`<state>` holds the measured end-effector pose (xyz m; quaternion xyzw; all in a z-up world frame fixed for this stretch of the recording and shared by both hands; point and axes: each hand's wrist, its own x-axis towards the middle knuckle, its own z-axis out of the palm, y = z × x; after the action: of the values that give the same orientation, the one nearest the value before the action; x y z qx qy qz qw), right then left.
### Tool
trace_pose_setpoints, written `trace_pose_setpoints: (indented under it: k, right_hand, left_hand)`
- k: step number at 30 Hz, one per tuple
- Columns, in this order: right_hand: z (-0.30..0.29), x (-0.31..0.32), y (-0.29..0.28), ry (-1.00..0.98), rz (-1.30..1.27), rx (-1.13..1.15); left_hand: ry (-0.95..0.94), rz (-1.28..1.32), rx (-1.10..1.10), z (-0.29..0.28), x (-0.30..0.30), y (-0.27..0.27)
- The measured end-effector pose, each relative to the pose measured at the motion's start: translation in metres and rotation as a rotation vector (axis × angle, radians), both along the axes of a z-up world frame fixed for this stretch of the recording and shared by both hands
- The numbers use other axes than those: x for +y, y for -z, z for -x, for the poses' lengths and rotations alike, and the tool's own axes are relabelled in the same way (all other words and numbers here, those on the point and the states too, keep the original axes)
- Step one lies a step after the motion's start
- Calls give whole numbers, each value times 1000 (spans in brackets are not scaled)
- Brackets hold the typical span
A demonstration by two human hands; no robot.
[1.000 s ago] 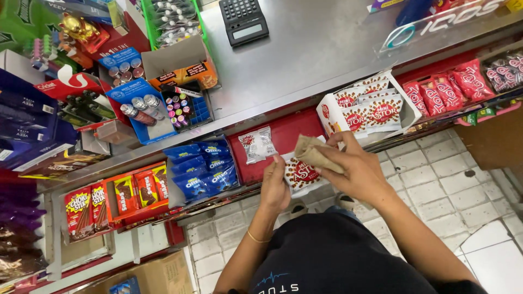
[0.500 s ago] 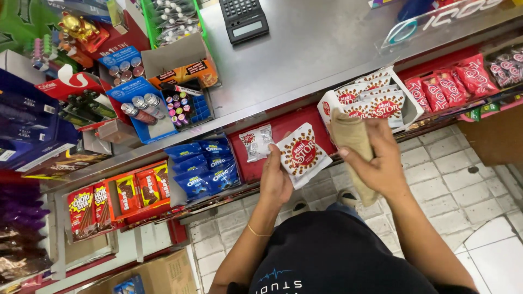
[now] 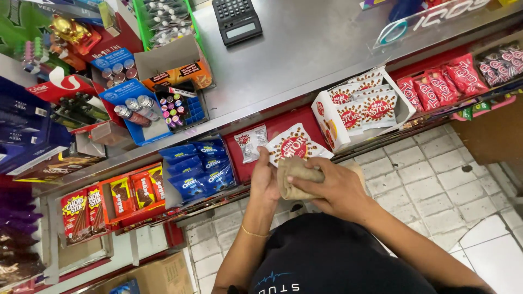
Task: Wiping individual snack packets with a cloth and organizing them on the grocery store shelves.
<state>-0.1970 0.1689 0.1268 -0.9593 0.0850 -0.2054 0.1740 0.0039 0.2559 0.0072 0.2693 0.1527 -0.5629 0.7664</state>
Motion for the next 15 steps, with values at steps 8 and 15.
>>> trace_pose_setpoints:
  k: [8,15]
  right_hand:
    - [25,-21,19,208,-109,-63]
    - [62,-66,40,473,-246,21]
  left_hand:
    - [-21,89,-84,21,-1,-52]
    - [-31,14,-368,43,-14,-103]
